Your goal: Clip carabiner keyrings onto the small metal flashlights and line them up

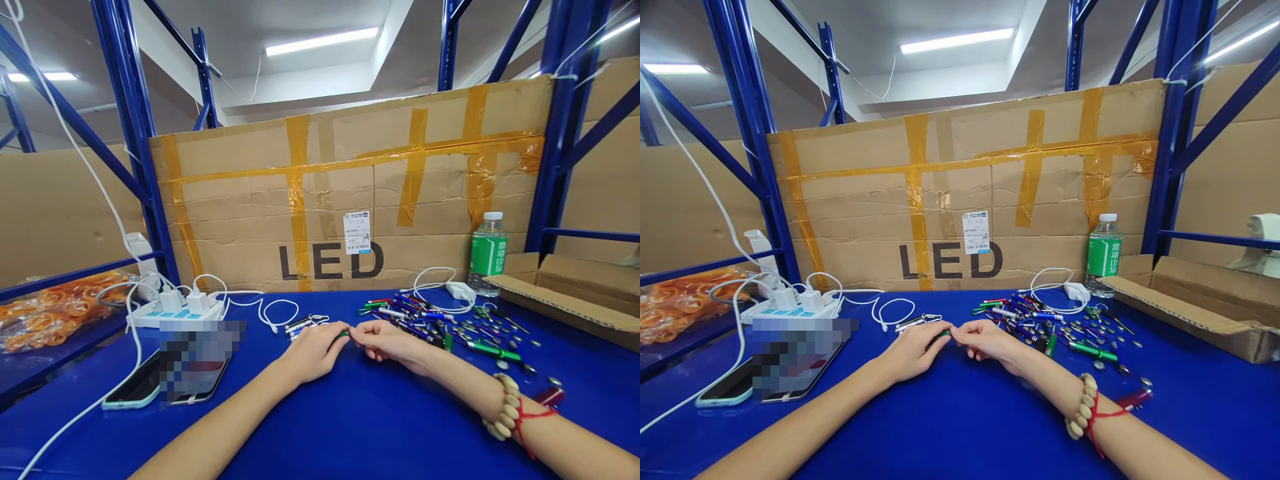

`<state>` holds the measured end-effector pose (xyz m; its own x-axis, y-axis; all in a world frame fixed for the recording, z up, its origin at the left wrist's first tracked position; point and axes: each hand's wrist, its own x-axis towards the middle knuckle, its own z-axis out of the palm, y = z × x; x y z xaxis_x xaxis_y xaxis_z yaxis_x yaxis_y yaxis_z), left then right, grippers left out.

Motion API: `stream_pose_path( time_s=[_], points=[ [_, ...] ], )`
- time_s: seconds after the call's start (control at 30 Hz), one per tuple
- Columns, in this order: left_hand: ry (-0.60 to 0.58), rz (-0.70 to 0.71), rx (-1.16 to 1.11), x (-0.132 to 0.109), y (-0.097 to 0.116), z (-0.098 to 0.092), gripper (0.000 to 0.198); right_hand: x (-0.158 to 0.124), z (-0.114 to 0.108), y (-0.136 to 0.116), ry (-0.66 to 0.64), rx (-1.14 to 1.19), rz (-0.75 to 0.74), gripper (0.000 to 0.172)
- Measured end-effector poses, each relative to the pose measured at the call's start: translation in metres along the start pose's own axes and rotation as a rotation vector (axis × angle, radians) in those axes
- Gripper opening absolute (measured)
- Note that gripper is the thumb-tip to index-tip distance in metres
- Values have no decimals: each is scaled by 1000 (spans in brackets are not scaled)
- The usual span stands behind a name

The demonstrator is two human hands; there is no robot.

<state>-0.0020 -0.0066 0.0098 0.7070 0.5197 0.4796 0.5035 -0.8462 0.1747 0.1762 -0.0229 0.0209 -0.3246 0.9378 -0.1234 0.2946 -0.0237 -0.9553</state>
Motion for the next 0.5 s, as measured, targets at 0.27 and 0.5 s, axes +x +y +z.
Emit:
stream_pose_path(
  time_s=[0.27,0.5],
  points=[
    [-9,-8,-5,0,1,-1,23,1,-1,1,-5,3,1,57],
    [-4,-2,-6,0,0,0,23,0,0,0,3,-1,10,57]
  ],
)
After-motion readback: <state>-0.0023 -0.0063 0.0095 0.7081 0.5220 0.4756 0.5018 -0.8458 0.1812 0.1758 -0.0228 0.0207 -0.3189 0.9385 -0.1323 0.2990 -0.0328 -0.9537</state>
